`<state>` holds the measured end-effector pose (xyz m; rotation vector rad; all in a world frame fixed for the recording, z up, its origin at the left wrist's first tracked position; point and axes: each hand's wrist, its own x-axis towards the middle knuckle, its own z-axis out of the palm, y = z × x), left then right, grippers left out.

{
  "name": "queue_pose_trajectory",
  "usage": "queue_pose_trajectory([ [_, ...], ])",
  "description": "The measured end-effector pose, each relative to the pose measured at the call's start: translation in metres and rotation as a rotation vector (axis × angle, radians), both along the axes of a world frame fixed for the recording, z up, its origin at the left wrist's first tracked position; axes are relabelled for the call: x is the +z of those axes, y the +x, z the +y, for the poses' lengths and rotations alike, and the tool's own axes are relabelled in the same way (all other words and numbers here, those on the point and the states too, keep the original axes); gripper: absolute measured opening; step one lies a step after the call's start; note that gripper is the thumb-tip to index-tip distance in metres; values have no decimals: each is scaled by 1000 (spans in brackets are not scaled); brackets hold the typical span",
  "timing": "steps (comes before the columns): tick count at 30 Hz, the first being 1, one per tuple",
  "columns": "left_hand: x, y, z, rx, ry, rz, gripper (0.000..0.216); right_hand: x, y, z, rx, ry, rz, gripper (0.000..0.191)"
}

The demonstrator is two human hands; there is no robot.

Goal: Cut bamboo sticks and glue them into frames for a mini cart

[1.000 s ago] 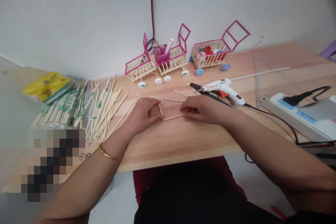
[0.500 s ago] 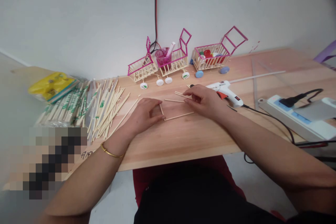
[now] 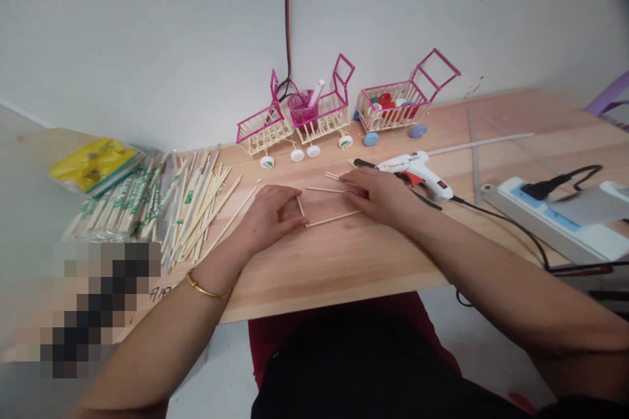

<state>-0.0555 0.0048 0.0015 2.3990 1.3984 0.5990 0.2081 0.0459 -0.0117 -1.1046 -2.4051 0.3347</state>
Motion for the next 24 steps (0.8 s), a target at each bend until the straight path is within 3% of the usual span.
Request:
queue_pose_trajectory([
  [10,0,0,0,1,-8,2,48,3,-4,-7,-27,61,-99,27],
  [24,1,1,-1,6,1,6,48,12,-7,-11,-125,26,-243,24],
])
